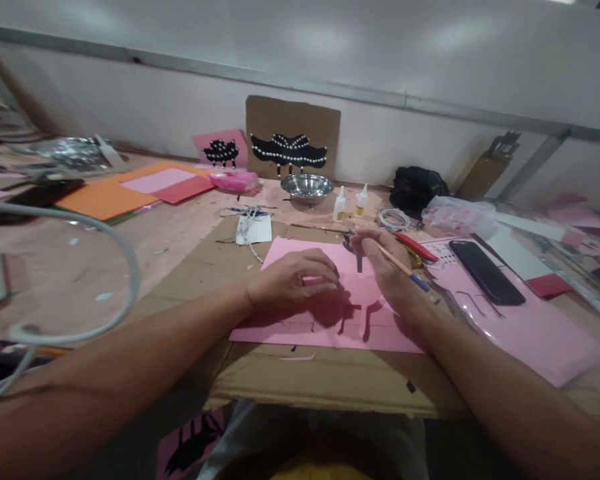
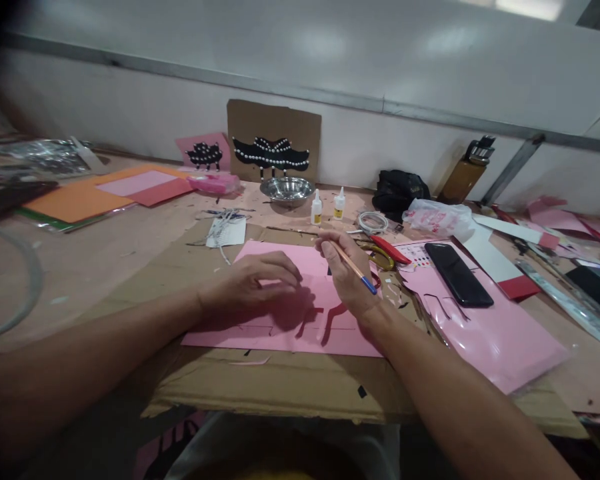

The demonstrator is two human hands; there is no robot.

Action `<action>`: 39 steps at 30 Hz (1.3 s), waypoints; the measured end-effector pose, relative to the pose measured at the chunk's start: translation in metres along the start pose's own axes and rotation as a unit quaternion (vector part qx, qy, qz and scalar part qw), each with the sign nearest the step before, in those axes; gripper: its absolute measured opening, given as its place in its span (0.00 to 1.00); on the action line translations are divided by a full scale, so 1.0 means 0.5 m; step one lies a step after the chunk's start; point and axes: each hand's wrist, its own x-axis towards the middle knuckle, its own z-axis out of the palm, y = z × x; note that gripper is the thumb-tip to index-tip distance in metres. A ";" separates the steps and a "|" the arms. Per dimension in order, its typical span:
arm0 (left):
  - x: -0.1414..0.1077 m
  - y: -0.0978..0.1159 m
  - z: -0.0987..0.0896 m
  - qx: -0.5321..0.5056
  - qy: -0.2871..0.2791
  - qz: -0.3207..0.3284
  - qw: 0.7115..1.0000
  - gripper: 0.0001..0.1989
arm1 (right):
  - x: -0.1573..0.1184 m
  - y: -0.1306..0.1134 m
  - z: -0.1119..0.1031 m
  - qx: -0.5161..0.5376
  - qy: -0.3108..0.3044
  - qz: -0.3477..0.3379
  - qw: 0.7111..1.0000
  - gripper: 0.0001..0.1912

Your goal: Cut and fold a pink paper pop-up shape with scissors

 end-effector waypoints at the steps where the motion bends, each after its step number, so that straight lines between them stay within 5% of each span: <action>1: 0.001 -0.001 -0.006 0.001 0.044 -0.031 0.999 0.10 | -0.002 -0.005 0.000 -0.009 -0.004 -0.004 1.000 0.09; 5: 0.006 -0.026 -0.031 0.032 0.178 -0.166 0.969 0.10 | -0.006 -0.008 0.004 -0.006 -0.002 0.000 1.000 0.09; 12: 0.007 -0.076 -0.033 0.050 0.186 -0.297 0.935 0.09 | -0.012 -0.007 0.007 -0.030 -0.012 0.003 0.999 0.08; 24: 0.002 -0.093 -0.044 0.120 0.014 -0.300 0.946 0.11 | -0.015 -0.020 -0.001 -0.055 -0.014 0.036 0.998 0.09; 39: -0.001 -0.098 -0.038 0.112 -0.007 -0.285 0.952 0.12 | -0.016 -0.049 -0.020 -0.104 -0.042 0.044 0.993 0.11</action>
